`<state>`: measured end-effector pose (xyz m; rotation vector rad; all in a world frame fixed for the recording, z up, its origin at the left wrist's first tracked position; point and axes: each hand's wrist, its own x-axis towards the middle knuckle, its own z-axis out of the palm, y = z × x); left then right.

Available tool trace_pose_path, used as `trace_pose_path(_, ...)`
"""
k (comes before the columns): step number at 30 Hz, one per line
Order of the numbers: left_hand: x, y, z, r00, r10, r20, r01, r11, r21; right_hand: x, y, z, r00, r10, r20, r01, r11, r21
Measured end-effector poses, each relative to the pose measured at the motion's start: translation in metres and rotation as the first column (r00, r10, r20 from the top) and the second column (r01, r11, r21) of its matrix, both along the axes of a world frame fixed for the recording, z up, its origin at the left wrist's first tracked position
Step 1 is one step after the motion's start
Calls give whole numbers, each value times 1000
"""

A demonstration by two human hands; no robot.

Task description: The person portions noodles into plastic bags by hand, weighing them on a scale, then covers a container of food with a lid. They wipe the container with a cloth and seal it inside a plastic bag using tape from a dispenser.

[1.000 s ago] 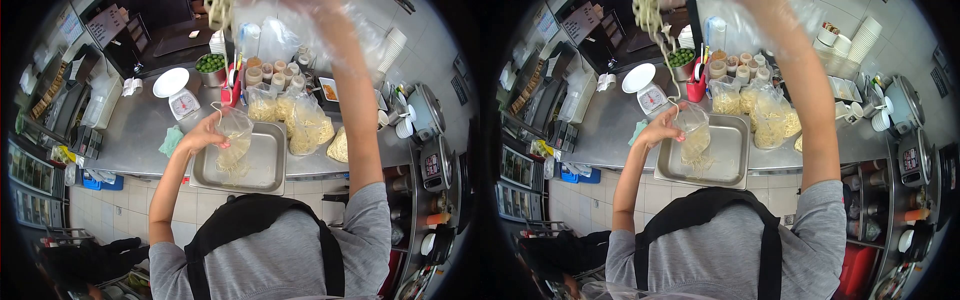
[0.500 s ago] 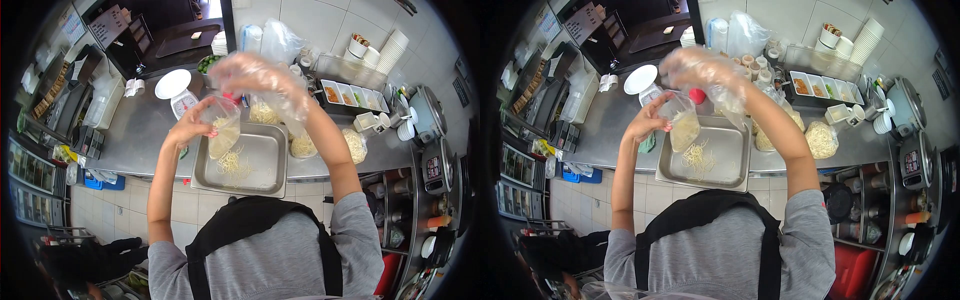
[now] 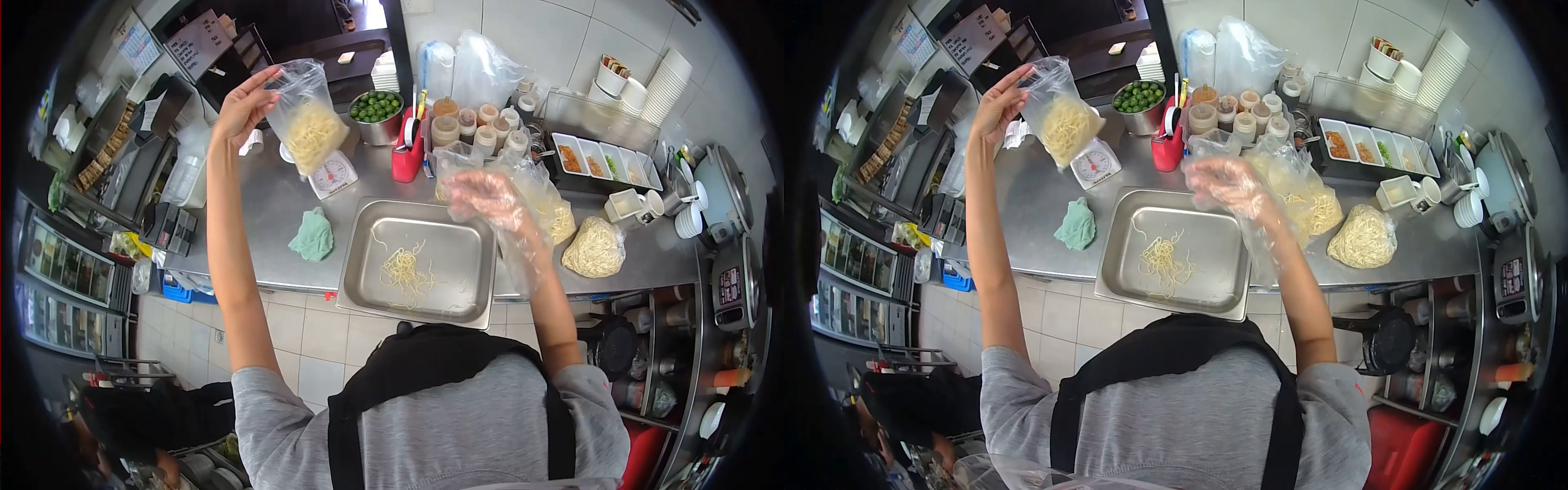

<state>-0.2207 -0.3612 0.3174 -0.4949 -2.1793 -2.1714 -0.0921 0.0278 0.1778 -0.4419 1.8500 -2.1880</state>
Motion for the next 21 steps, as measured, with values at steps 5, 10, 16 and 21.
trace_pose_path(5, -56, -14, -30, 969, 195, -150, -239, 893, -382, 23, 17, -32, 993, -90, 81, 86, 995, 56)
trace_pose_path(10, -82, -1, -94, 927, 223, -301, -370, 676, -637, 36, 32, -47, 983, -117, 138, 115, 993, 21)
trace_pose_path(16, -76, 30, -132, 919, 171, -354, -377, 640, -670, 51, 35, -56, 969, -150, 199, 147, 989, 31)
trace_pose_path(21, -63, 40, -136, 801, -15, -598, -575, 259, -776, 62, 32, -70, 958, -174, 228, 178, 984, 6)
